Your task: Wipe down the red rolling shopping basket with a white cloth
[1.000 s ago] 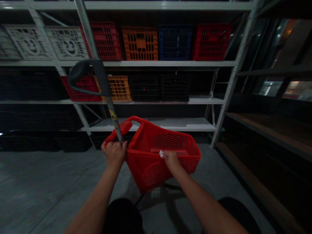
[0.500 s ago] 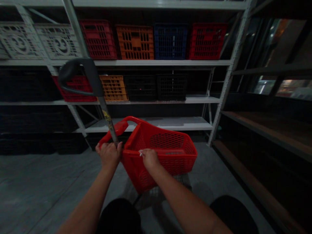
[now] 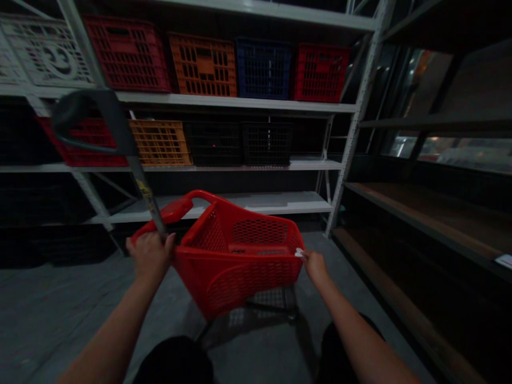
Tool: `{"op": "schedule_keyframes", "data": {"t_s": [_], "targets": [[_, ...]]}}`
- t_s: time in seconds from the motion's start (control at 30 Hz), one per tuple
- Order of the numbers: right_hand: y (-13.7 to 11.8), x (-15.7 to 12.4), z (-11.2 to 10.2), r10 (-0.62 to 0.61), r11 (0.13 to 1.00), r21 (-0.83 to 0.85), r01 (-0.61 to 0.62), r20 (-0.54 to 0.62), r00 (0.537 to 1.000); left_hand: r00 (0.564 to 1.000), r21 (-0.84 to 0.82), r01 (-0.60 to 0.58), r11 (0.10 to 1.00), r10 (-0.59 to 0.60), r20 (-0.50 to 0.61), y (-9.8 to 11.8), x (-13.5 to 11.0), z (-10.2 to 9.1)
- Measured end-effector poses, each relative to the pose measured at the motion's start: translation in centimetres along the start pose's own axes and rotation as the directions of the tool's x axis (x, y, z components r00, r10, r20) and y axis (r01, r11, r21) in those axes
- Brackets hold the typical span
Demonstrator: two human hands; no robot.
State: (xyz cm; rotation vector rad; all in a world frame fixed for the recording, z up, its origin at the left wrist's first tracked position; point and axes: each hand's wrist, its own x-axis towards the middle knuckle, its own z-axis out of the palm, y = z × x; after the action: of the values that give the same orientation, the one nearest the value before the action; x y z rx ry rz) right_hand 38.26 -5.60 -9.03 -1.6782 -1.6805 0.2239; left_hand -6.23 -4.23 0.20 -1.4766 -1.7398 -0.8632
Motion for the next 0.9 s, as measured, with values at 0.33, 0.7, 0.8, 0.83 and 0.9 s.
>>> {"op": "schedule_keyframes", "data": {"t_s": [0.33, 0.7, 0.8, 0.83, 0.9], "targets": [[-7.8, -0.5, 5.3, -0.266, 0.953, 0.145, 0.265, -0.017, 0.964, 0.915, -0.462, -0.203, 0.863, 0.336, 0.224, 18.7, -6.5, 0.4], [1.4, -1.6, 0.2, -0.085, 0.993, 0.069, 0.091, -0.09, 0.992, 0.832, -0.369, -0.258, 0.893, 0.4, 0.385, 19.7, -8.7, 2.9], [1.4, -2.3, -0.1, -0.045, 0.989, 0.13, 0.072, -0.199, 0.979, 0.839, -0.337, -0.268, 0.903, 0.39, 0.379, 19.0, -8.9, 2.5], [0.8, -2.7, 0.5, -0.083, 0.979, 0.164, 0.117, -0.201, 0.976, 0.848, -0.32, -0.272, 0.908, 0.383, 0.367, 19.1, -9.0, 2.4], [-0.7, -3.7, 2.1, -0.177, 0.949, 0.232, 0.214, -0.169, 0.97, 0.865, -0.305, -0.293, 0.906, 0.387, 0.321, 19.6, -9.5, 2.1]]}}
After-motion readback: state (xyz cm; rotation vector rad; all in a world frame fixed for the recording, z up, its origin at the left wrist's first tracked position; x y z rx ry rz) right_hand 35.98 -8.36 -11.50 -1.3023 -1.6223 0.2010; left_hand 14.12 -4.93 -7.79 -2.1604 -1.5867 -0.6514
